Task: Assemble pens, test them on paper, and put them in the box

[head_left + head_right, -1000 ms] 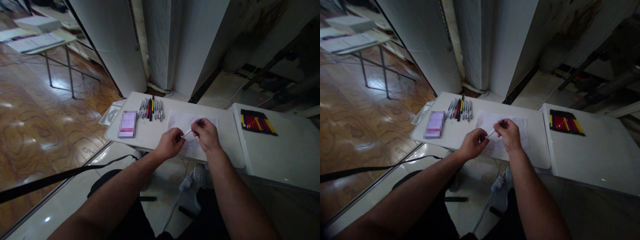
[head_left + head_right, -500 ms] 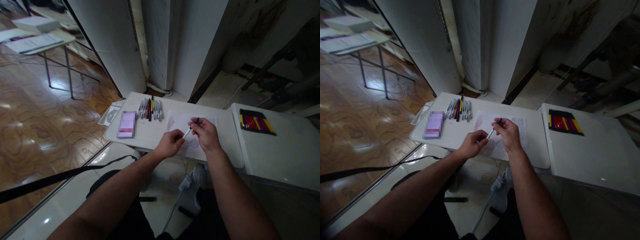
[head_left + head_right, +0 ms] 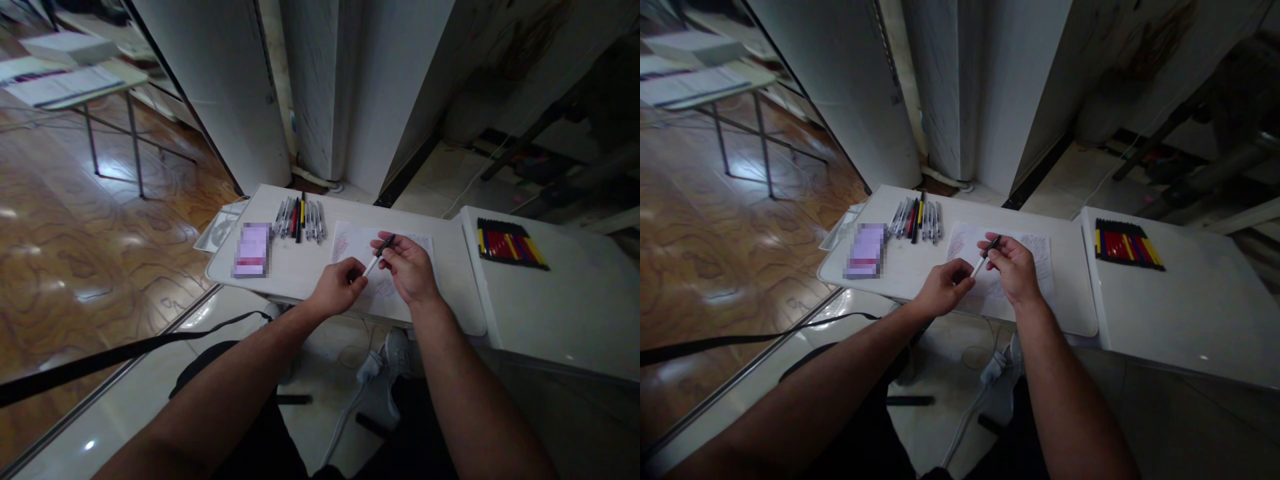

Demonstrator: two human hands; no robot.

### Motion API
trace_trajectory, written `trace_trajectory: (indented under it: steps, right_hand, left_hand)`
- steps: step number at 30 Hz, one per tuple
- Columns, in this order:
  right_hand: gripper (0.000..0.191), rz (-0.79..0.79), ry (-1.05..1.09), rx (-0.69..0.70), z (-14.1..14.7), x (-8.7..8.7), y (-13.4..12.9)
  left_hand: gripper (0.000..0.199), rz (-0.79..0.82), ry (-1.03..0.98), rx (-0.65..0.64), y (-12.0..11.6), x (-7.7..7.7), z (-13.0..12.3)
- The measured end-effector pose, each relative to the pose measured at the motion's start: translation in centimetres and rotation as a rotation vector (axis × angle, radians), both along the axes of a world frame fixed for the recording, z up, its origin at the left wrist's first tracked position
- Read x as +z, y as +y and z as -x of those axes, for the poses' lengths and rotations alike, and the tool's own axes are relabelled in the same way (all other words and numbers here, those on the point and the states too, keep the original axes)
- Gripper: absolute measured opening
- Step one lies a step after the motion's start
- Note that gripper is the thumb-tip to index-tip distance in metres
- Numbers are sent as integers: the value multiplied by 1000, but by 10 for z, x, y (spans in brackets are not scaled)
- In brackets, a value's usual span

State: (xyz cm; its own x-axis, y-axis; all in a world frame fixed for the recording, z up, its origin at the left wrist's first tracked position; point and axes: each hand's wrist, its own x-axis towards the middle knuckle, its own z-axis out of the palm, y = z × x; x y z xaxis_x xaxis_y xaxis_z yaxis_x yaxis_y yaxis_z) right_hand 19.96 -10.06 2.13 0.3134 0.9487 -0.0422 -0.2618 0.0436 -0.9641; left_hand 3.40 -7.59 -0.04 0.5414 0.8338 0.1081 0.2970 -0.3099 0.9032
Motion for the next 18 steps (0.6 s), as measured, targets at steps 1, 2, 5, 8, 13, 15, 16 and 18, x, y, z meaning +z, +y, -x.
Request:
trace_trajectory:
  steps: [1, 2, 5, 8, 13, 15, 16, 18]
  right_hand:
    - [35, 4, 15, -2, 0, 1, 0]
    - [36, 9, 30, -6, 0, 2, 0]
    - [40, 25, 66, -34, 1, 3, 0]
    - [38, 36, 56, -70, 0, 2, 2]
    - [34, 75, -24, -93, -1, -3, 4]
    - [33, 74, -46, -97, -1, -5, 5]
    - [31, 67, -50, -96, -1, -6, 5]
    - [29, 48, -52, -88, -2, -6, 6]
  left_hand:
    - [6, -13, 3, 10, 0, 0, 0]
    - [6, -28, 7, 23, 1, 0, 0]
    - [5, -82, 27, 80, 3, -1, 0]
    - [7, -130, 48, 126, 4, -4, 0]
    - [11, -199, 89, 157, 4, -6, 0]
    - [11, -224, 104, 155, 4, -5, 0]
    - [11, -235, 110, 155, 4, -5, 0]
    - [11, -246, 118, 154, 4, -4, 0]
